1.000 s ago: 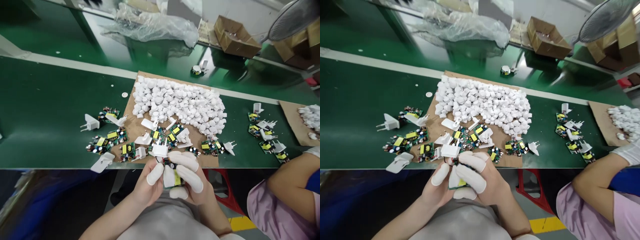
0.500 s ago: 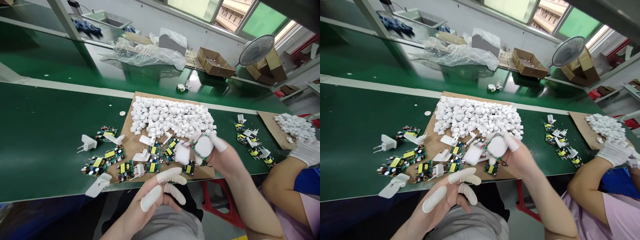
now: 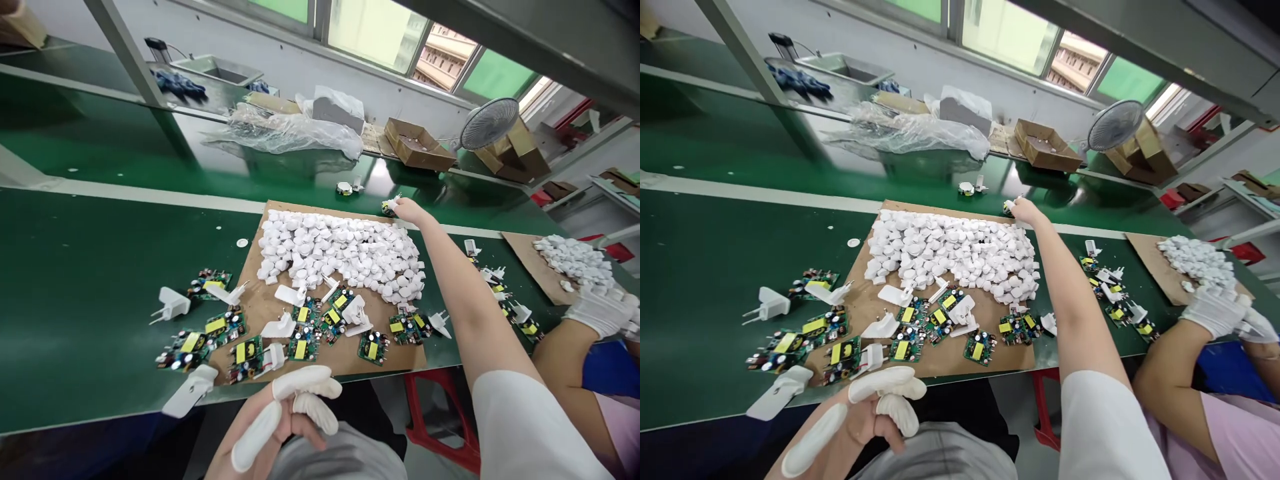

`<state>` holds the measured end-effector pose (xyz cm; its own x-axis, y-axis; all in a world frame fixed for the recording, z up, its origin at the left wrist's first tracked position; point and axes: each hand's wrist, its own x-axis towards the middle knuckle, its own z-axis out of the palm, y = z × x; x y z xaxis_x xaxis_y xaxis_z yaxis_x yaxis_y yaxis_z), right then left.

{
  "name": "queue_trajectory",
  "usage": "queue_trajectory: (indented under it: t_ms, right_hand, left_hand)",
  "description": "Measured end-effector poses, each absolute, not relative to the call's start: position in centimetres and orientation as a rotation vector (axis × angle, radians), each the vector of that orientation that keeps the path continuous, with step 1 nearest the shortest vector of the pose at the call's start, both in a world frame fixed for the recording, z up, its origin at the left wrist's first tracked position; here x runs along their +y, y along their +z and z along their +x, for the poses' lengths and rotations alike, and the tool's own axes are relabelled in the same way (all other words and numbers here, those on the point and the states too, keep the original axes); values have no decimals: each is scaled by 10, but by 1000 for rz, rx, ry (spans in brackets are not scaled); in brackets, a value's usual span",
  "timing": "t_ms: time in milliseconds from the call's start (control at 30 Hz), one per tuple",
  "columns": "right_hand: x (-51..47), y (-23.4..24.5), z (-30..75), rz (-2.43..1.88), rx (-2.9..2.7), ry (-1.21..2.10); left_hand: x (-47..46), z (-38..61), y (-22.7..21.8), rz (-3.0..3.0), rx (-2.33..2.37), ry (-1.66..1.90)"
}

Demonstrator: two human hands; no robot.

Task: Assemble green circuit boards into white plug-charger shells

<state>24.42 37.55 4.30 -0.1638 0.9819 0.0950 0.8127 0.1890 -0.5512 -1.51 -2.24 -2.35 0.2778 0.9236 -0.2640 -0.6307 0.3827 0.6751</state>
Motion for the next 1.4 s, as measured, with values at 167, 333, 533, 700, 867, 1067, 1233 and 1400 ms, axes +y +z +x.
queue_trajectory:
  t_ms: [167,333,533,700,867,1067,1233,1400]
  right_hand:
    - [340,64,247,-1727,-2042,538]
    - [233,79,253,-1192,-2350,582]
    - [129,49,252,-970,-2792,423]
    - [106,5,240,-1285,-2628,427]
    - [101,-16,235,-1410,-2408,649]
    - [93,3,253,-1134,-1895,1135]
    - [65,10,249,-691,-1578,1517]
    - [61,13,235,-585,-1632,1634]
  left_hand:
    - [-20,-13,-9,480,757,1129]
    - [-13,-3,-4,488,799,1069]
    - [-14,2,-1,540,905,1068]
    - [-17,6,-1,557,975,1075]
    - [-19,5,-1,613,1036,1063]
    - [-19,11,-15,658,1106,1067]
    - [-12,26,-28,638,888,1081]
    - [-7,28,-22,568,547,834]
